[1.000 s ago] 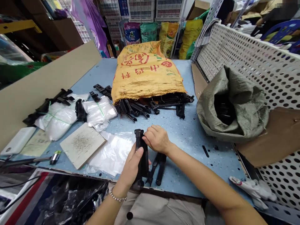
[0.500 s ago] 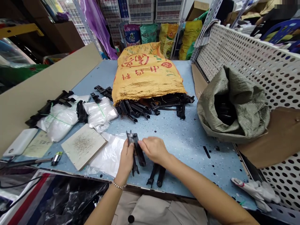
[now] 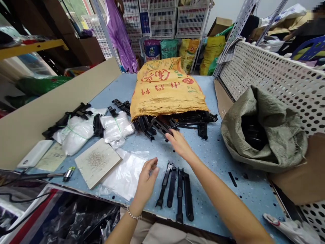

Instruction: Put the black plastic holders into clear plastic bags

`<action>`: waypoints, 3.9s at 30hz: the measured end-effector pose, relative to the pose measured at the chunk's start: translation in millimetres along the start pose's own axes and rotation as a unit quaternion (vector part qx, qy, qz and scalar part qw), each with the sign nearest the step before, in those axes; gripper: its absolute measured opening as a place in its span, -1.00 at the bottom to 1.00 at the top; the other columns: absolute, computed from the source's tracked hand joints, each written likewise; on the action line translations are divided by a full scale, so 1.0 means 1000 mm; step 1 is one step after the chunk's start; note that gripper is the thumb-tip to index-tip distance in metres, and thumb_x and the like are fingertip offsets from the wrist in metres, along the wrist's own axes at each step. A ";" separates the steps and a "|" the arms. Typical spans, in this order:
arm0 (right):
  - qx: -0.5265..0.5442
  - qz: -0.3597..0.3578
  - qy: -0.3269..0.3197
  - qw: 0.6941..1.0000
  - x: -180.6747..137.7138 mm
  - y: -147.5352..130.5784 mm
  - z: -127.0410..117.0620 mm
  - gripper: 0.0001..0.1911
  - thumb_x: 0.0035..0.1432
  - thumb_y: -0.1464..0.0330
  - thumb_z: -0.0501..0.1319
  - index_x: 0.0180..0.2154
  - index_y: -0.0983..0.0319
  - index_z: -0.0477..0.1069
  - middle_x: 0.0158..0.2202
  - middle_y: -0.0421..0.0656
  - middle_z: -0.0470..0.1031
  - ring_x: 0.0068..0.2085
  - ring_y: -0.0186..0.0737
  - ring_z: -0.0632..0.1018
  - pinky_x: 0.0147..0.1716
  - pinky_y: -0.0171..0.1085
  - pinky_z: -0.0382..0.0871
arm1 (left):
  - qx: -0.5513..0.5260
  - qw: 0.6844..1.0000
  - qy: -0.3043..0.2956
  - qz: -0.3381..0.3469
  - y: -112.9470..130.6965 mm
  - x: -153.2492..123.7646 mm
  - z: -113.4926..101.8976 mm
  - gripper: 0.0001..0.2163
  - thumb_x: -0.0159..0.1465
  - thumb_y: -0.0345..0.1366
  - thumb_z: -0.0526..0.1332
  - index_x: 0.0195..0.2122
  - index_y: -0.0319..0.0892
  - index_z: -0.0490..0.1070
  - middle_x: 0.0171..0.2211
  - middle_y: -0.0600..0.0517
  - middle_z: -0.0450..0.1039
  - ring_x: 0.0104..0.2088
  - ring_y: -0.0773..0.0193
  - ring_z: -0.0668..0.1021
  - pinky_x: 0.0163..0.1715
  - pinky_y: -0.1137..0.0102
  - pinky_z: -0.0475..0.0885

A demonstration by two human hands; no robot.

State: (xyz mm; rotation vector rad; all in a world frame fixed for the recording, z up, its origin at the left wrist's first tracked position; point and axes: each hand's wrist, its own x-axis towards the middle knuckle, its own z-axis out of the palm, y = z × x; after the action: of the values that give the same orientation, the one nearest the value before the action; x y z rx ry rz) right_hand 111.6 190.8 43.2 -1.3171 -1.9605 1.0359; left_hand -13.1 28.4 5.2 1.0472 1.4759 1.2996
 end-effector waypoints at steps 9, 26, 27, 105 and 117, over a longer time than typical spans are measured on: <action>0.238 0.107 -0.100 0.960 -0.120 -0.014 -0.003 -0.63 0.28 0.11 -0.03 -0.21 0.22 0.39 -0.29 -0.10 0.50 -0.24 -0.15 0.50 -0.21 -0.17 0.37 | -0.181 0.982 -0.038 -0.027 0.047 0.002 0.013 -0.53 0.29 0.00 0.12 0.16 -0.09 0.21 0.06 -0.09 0.38 0.09 0.07 0.42 0.11 0.18 0.30; -0.256 -0.329 -0.069 0.907 -0.138 -0.013 0.022 -0.54 0.37 0.16 -0.13 -0.47 0.23 0.29 -0.50 -0.13 0.39 -0.44 -0.23 0.36 -0.40 -0.25 0.11 | 0.027 0.998 0.055 0.008 0.041 0.000 -0.013 -0.61 0.35 -0.09 0.01 0.12 -0.16 0.25 0.07 -0.08 0.39 0.11 0.13 0.40 0.13 0.27 0.24; -0.263 -0.312 -0.075 0.910 -0.141 -0.012 0.024 -0.55 0.38 0.20 -0.13 -0.48 0.23 0.30 -0.51 -0.14 0.38 -0.46 -0.25 0.36 -0.41 -0.25 0.10 | 0.043 0.997 0.057 0.009 0.040 -0.001 -0.017 -0.60 0.35 -0.09 0.00 0.13 -0.16 0.23 0.08 -0.09 0.38 0.11 0.14 0.40 0.12 0.27 0.25; -0.316 -0.045 -0.029 0.947 -0.052 -0.026 0.019 -0.64 0.35 0.26 -0.11 0.04 0.29 0.24 -0.10 0.03 0.50 -0.13 -0.05 0.53 -0.23 -0.21 0.32 | 0.063 0.998 0.009 -0.020 0.004 -0.003 -0.025 -0.50 0.33 -0.05 0.04 0.24 -0.15 0.11 0.03 -0.17 0.37 -0.04 0.15 0.49 0.00 0.21 0.38; -0.306 -0.257 0.015 0.917 -0.097 -0.019 -0.020 -0.62 0.36 0.20 -0.11 -0.15 0.28 0.37 -0.26 0.02 0.46 -0.23 -0.09 0.43 -0.26 -0.18 0.30 | -0.112 0.984 -0.105 -0.086 0.053 -0.027 0.002 -0.29 0.28 -0.05 0.11 0.36 0.02 -0.27 -0.27 0.03 0.45 -0.42 0.27 0.50 -0.36 0.33 0.51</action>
State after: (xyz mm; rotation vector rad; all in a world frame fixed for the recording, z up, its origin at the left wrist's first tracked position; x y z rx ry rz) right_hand 153.2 101.7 66.9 -0.9796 -2.5221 0.1433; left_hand -2.5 8.3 60.2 0.8617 1.2038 1.1639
